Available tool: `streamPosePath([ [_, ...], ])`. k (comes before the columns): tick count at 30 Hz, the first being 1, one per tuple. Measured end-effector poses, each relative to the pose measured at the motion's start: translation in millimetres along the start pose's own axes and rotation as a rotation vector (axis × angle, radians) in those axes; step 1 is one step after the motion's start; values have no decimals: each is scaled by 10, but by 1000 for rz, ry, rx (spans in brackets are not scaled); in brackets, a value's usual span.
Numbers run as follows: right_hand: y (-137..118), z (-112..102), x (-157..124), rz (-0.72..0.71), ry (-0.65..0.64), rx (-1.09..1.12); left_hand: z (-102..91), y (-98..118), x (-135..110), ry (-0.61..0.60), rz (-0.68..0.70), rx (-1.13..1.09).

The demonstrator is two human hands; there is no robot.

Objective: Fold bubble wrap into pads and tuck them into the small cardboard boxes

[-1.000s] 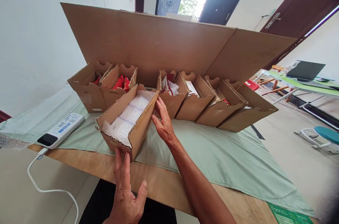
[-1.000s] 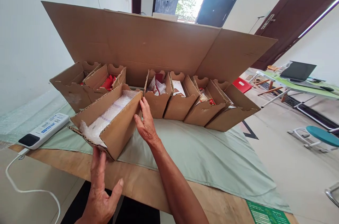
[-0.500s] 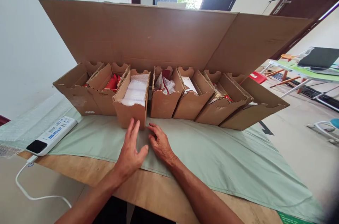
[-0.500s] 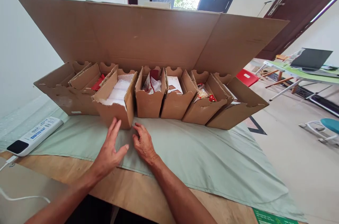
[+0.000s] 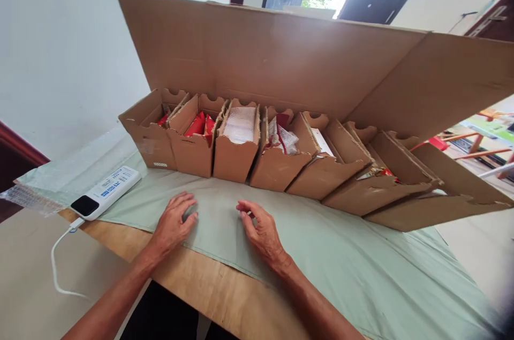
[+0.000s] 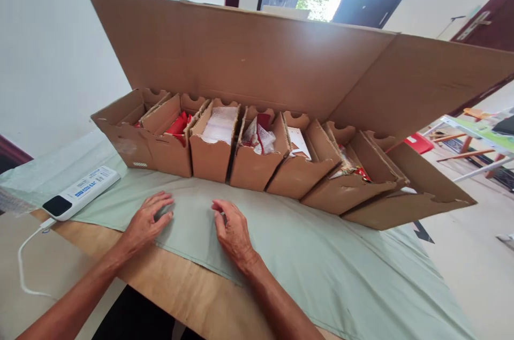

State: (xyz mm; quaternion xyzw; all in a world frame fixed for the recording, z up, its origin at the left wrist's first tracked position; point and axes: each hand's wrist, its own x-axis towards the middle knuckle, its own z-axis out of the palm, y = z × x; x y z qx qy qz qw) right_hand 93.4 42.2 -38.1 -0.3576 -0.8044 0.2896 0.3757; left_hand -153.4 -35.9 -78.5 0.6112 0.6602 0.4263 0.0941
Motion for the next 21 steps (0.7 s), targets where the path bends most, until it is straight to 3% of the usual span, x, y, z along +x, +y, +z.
streamPosePath([
  [3, -444, 34, 447, -24, -60, -58, 13, -62, -48, 74, -6, -27],
  [6, -866, 163, 1062, -65, -110, -221, 51, 8, -27, 150, -58, -55],
  [9, -1086, 352, 1578, 3, -138, -390, 19, 101, -19, 218, -90, -109],
  [11, -1122, 459, 1746, 51, -121, -420, -38, 151, -24, 301, -102, -159],
  [13, -1124, 514, 1732, 60, -94, -386, -103, 173, -22, 425, -150, -241],
  [15, -1135, 495, 1540, 31, -76, -314, -159, 156, -4, 561, -243, -391],
  [19, -1245, 225, 789, -72, -86, -186, -241, 51, 74, 792, -399, -770],
  [21, -1311, -23, 371, -106, -93, -161, -274, 39, 93, 823, -419, -882],
])
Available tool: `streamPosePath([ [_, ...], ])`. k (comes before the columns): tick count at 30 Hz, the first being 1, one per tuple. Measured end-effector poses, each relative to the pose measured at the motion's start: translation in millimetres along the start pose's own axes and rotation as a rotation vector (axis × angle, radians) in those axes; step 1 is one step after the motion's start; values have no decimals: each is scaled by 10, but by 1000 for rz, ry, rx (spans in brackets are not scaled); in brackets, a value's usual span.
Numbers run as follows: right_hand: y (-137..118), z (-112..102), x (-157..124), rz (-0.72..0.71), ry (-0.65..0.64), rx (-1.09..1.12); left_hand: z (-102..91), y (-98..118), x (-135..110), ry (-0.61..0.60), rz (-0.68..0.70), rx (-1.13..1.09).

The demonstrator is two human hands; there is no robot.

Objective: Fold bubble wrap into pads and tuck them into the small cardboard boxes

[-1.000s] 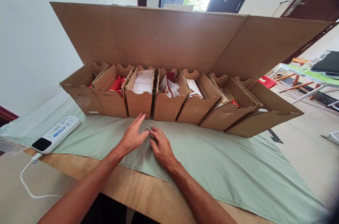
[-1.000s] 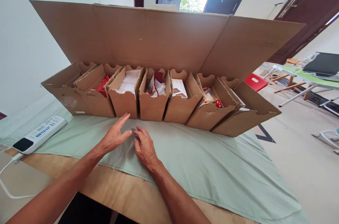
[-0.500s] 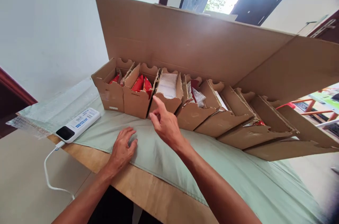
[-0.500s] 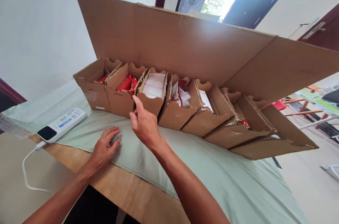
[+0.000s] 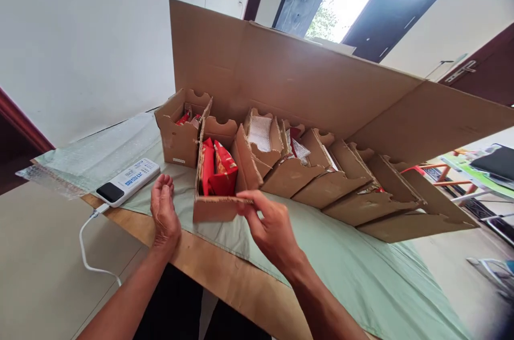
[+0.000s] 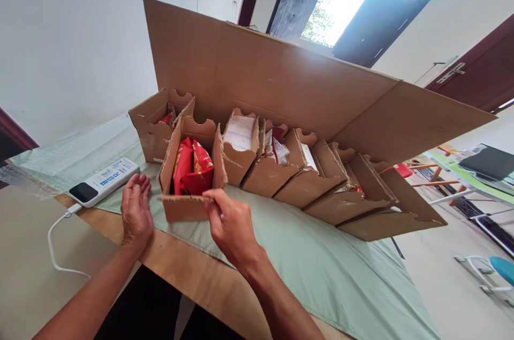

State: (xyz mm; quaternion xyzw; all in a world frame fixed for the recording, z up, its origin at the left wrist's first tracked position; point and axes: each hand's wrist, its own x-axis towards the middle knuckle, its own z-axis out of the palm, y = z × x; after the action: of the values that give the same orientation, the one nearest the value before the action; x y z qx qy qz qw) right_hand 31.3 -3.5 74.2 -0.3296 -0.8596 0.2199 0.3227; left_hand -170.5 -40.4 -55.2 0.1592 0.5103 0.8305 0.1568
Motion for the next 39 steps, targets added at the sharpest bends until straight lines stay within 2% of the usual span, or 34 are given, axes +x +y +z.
streamPosePath([
  [3, -9, -426, -544, 29, 50, 20, 9, 86, -94, -76, -39, -46],
  [6, 150, -831, -954, 200, 211, 6, 30, 187, -365, -169, -77, -75],
  [9, 396, -1065, -1357, 358, 353, 148, 17, 241, -707, -254, -156, -62],
  [12, 583, -1044, -1767, 368, 277, 332, -40, 257, -971, -336, -224, -44],
  [15, 647, -784, -2022, 342, 134, 323, -70, 289, -1094, -347, -243, -31],
  [18, 618, -470, -2017, 343, 155, 161, -26, 349, -1169, -321, -226, -19],
  [21, 607, -350, -1871, 319, 306, 11, 91, 366, -1285, -327, -173, -43],
  [23, 661, -430, -1787, 310, 392, -60, 216, 327, -1367, -394, -138, -66],
  [27, 927, -796, -1701, 396, 482, -147, 598, 167, -1450, -579, -80, -40],
  [30, 1191, -972, -1665, 524, 503, -192, 883, 57, -1436, -765, -82, 103],
  [32, 1342, -967, -1660, 630, 464, -205, 967, 12, -1396, -859, -71, 275],
  [34, 1438, -896, -1686, 732, 381, -217, 923, -3, -1318, -907, 0, 438],
  [36, 1477, -821, -1737, 792, 286, -241, 758, 23, -1164, -910, 129, 547],
  [39, 1482, -771, -1807, 808, 201, -287, 385, 162, -675, -794, 366, 738],
])
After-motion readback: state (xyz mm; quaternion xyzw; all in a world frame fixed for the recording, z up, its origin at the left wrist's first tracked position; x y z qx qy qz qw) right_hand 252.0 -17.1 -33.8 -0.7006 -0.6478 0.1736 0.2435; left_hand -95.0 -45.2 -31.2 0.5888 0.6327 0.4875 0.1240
